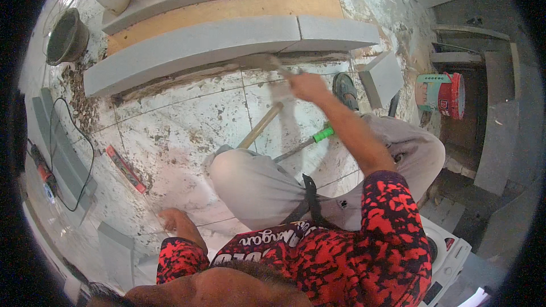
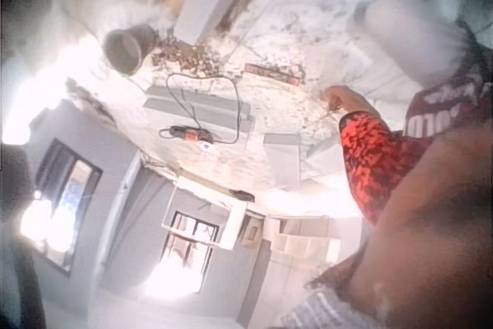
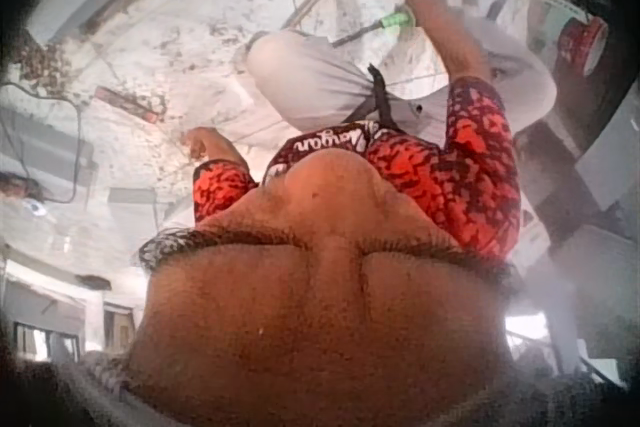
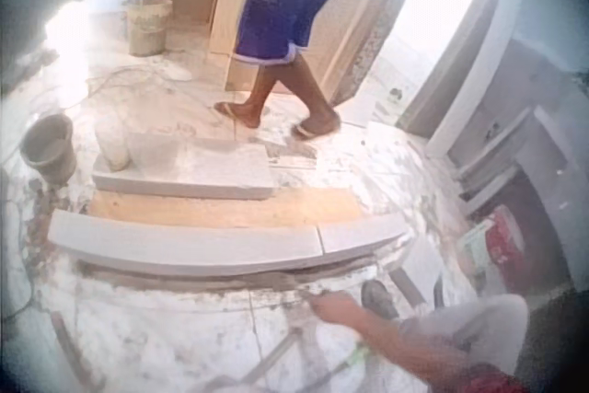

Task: The person lays bricks along a line, applying mortar with a trowel, positioning the bricks by hand, and tapping them into place using a mallet.

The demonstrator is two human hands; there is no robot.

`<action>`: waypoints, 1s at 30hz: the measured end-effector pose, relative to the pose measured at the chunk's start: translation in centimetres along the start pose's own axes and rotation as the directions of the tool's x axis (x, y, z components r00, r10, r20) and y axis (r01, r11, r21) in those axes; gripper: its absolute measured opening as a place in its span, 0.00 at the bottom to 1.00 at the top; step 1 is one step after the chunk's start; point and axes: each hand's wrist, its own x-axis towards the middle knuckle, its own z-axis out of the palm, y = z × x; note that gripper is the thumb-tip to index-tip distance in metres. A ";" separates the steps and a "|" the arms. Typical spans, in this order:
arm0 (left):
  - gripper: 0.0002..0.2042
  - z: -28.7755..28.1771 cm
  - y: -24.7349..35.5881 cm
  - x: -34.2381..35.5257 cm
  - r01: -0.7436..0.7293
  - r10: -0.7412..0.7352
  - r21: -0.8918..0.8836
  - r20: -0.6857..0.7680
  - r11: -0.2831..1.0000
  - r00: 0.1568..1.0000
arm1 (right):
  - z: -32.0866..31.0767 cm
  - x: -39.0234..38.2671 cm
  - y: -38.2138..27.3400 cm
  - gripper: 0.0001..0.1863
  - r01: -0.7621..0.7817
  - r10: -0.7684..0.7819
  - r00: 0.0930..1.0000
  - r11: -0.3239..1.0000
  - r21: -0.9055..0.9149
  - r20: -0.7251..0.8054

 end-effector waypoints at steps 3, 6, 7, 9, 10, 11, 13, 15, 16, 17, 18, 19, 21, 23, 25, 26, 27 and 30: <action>0.41 1.4 -0.3 0.5 -0.044 0.044 0.011 -0.050 0.999 0.998 | 0.0 -2.9 9.5 0.24 -0.118 0.120 0.992 0.991 -0.069 0.027; 0.39 2.3 -0.7 1.7 -0.083 0.087 0.042 -0.103 0.996 0.991 | -0.9 -5.4 16.0 0.23 -0.170 0.171 0.984 0.985 -0.031 0.038; 0.39 2.2 -0.8 2.2 -0.084 0.091 0.064 -0.110 0.994 0.990 | -1.3 -5.7 17.2 0.23 -0.178 0.181 0.983 0.982 -0.068 0.040; 0.38 1.8 -0.2 1.4 -0.027 0.033 0.079 -0.073 0.997 0.997 | -2.1 -6.8 19.8 0.22 -0.210 0.217 0.976 0.966 -0.151 0.035; 0.38 1.3 0.1 0.8 0.028 -0.026 0.079 -0.030 0.997 0.999 | -1.9 -7.3 22.3 0.22 -0.222 0.235 0.971 0.953 -0.205 0.038; 0.38 1.0 0.5 -0.6 0.073 -0.076 0.086 0.029 0.994 0.997 | -1.5 -8.4 25.8 0.23 -0.249 0.269 0.962 0.931 -0.268 0.040; 0.38 1.4 0.7 0.4 0.046 -0.041 0.039 -0.109 0.998 0.993 | -1.5 -8.5 25.9 0.23 -0.250 0.275 0.960 0.926 -0.284 0.053; 0.38 0.6 0.8 1.2 0.046 -0.041 0.052 -0.085 0.998 0.996 | -5.1 -8.8 22.1 0.22 -0.254 0.276 0.960 0.934 -0.250 0.057; 0.38 0.2 0.8 0.5 0.034 -0.031 0.075 -0.037 0.997 0.999 | -4.1 -10.0 24.2 0.24 -0.259 0.287 0.952 0.939 -0.224 0.102; 0.38 -0.5 0.6 -0.8 0.013 -0.019 0.115 0.056 0.993 0.998 | -3.4 -12.3 25.7 0.24 -0.218 0.232 0.969 0.965 -0.146 0.082; 0.38 2.3 0.0 1.1 -0.060 0.073 0.107 -0.126 0.993 0.989 | -2.0 -13.1 26.0 0.25 -0.133 0.134 0.990 0.991 -0.033 0.036; 0.38 2.6 0.1 1.5 -0.017 0.025 0.086 -0.099 0.996 0.995 | -1.3 -13.9 24.4 0.25 -0.202 0.192 0.979 0.957 0.207 0.065; 0.38 1.4 0.4 2.5 0.096 -0.094 0.043 -0.044 0.994 0.995 | -1.8 -14.0 17.9 0.26 -0.425 0.374 0.896 0.562 0.709 0.241; 0.38 0.1 0.1 0.6 0.034 -0.035 0.100 0.009 0.994 0.999 | -3.2 -15.6 14.1 0.22 -0.659 0.509 0.694 0.167 0.733 0.509; 0.39 0.1 0.0 0.3 0.054 -0.060 0.085 0.075 0.995 0.995 | 0.7 -14.4 14.5 0.17 -0.560 0.465 0.683 -0.161 0.813 0.563; 0.39 0.2 0.1 0.3 0.056 -0.064 0.082 0.090 0.995 0.994 | 2.4 -13.7 14.4 0.15 -0.444 0.456 0.710 -0.302 0.844 0.537; 0.38 0.2 0.2 0.4 0.054 -0.062 0.075 0.101 0.996 0.993 | 4.1 -13.0 13.8 0.14 -0.314 0.449 0.736 -0.438 0.842 0.507; 0.38 0.1 0.5 0.6 0.058 -0.065 0.060 0.122 0.997 0.990 | 6.1 -10.2 12.4 0.13 0.019 0.430 0.787 -0.733 0.680 0.441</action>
